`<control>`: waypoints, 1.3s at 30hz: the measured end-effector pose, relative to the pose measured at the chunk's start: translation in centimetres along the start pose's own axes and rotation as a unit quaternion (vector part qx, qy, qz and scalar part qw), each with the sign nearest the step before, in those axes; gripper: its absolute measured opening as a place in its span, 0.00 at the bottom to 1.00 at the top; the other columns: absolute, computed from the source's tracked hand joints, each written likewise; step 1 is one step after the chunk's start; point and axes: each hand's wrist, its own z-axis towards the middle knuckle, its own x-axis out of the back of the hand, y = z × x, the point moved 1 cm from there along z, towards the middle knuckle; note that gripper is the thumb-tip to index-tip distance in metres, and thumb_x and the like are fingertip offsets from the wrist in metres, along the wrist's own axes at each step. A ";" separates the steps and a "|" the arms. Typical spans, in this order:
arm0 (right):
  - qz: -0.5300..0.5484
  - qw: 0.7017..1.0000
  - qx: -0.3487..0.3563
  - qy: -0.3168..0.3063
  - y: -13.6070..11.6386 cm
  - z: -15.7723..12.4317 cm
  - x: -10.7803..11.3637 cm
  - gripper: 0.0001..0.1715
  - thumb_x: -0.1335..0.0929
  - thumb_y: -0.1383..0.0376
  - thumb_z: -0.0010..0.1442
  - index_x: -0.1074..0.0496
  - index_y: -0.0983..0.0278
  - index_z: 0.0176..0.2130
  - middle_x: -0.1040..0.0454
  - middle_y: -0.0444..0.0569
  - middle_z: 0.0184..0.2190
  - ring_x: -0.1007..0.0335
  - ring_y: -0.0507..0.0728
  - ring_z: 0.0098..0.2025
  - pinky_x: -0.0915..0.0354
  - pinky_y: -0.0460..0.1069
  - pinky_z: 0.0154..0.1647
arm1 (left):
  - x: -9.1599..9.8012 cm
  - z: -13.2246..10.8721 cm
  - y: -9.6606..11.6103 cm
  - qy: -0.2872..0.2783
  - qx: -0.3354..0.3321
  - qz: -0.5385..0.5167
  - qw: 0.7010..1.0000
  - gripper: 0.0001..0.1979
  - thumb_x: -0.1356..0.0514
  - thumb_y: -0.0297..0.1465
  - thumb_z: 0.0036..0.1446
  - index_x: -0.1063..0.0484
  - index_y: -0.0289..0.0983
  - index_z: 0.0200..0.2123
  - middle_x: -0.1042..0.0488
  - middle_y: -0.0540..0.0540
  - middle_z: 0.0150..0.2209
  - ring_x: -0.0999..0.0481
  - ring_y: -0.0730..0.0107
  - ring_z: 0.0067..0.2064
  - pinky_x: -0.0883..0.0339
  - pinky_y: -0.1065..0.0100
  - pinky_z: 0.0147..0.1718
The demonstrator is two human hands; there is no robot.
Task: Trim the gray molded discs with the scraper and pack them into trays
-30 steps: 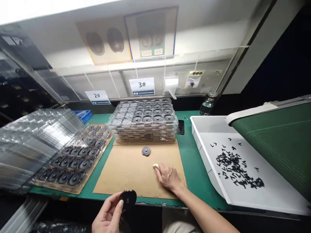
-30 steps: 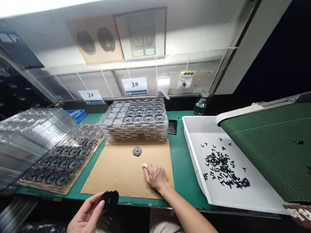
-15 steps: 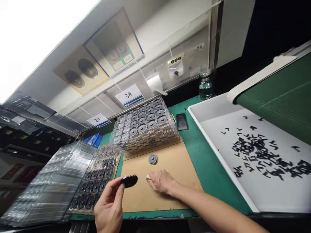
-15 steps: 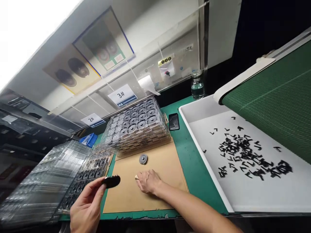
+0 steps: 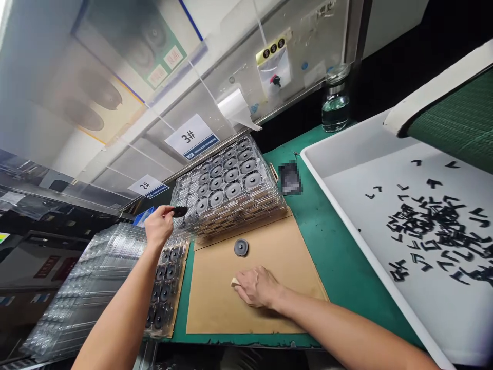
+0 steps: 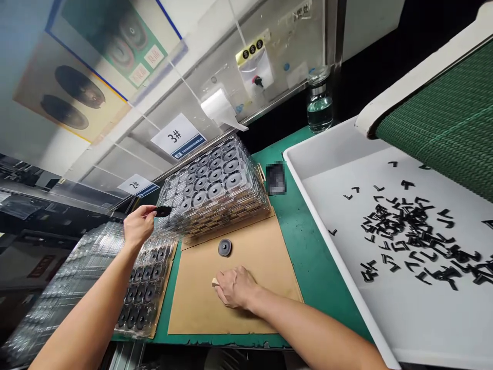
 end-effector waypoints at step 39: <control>-0.065 0.997 0.030 -0.041 1.5 -1.0 -1.3 0.24 0.45 0.54 0.75 0.28 0.62 0.50 0.20 0.55 0.42 0.24 0.59 0.39 0.40 0.48 0.36 | -1.9 -30.3 0.7 -0.108 0.268 -0.240 0.927 0.15 0.41 0.42 0.65 0.28 0.37 0.32 0.27 0.50 0.32 0.28 0.70 0.37 0.35 0.70 0.38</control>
